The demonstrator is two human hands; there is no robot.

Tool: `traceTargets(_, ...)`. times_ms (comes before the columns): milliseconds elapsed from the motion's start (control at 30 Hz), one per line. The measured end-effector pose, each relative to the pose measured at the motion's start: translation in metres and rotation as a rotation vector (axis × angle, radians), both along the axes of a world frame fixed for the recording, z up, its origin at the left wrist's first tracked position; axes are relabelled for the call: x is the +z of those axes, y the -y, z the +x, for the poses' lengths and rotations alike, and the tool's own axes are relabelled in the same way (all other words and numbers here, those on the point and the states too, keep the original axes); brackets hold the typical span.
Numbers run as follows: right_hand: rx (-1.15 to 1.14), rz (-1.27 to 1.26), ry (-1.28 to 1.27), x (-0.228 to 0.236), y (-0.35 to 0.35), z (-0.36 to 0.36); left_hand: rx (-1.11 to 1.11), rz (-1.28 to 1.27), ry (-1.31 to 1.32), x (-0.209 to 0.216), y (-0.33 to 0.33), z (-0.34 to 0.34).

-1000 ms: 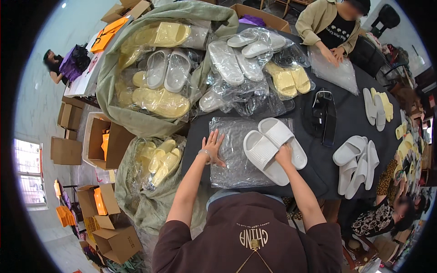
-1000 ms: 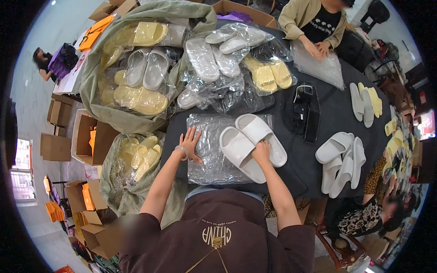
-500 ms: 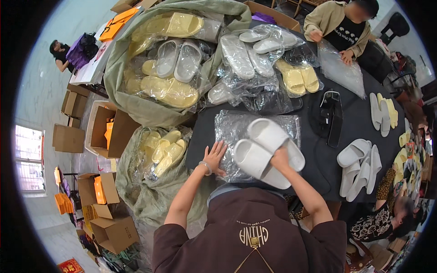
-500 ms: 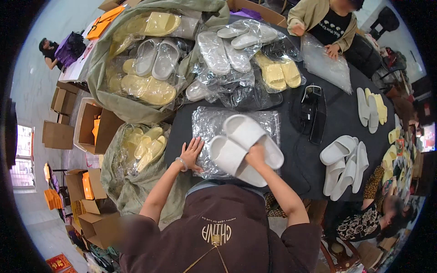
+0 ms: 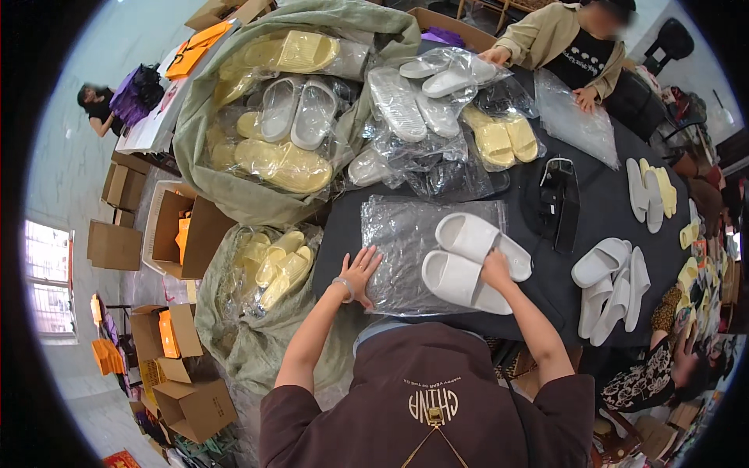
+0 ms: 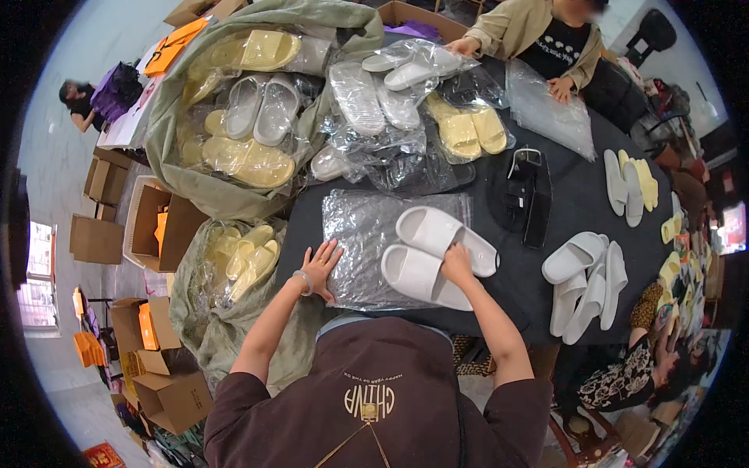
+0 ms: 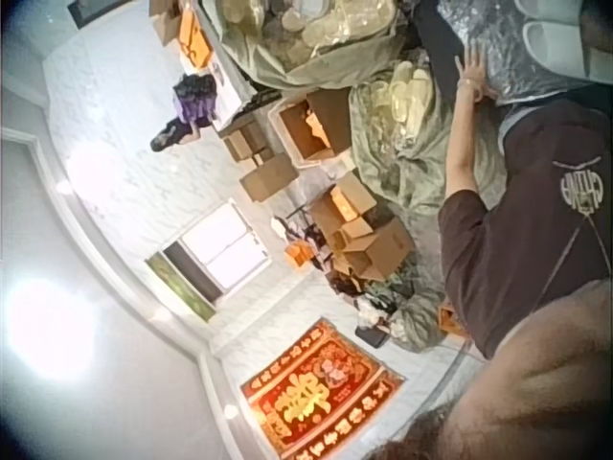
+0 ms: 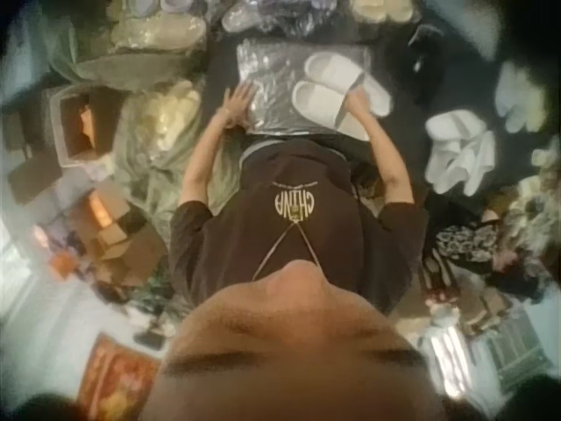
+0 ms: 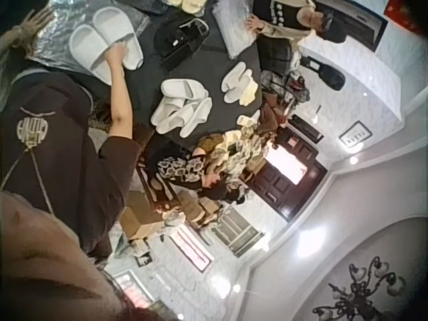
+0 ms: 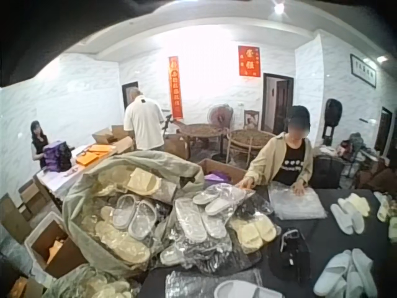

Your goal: The person unpacks a large green sack filled with slippers and places them on a table. They then pick up pairs of white and black slippers, place them into clear plastic bags, and seal the bags. The person stacks the packaged slippers on the table while other workers in the background handle similar items.

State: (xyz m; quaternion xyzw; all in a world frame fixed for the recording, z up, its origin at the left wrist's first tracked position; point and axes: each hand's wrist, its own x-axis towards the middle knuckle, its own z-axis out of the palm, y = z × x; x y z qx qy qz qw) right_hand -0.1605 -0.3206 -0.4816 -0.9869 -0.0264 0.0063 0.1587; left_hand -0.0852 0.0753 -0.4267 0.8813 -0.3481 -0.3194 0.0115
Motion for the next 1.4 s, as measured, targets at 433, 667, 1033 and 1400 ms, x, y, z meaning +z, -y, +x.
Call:
traceTargets(433, -0.374, 0.9, 0.084, 0.092, 0.001, 0.03, -0.1, 0.062, 0.082, 0.021, 0.01, 0.0)
traceTargets(667, -0.802, 0.594, 0.576, 0.234, 0.073, 0.012, -0.025, 0.051, 0.011, 0.028, 0.014, 0.003)
traceTargets(1033, -1.17, -0.053, 0.501, 0.111, 0.376, -0.142, 0.151, -0.11, -0.085, 0.015, 0.017, 0.034)
traceTargets(1400, -1.817, 0.059, 0.361, 0.112, 0.334, -0.1, 1.23, -1.187, 0.468, 0.037, 0.129, 0.143)
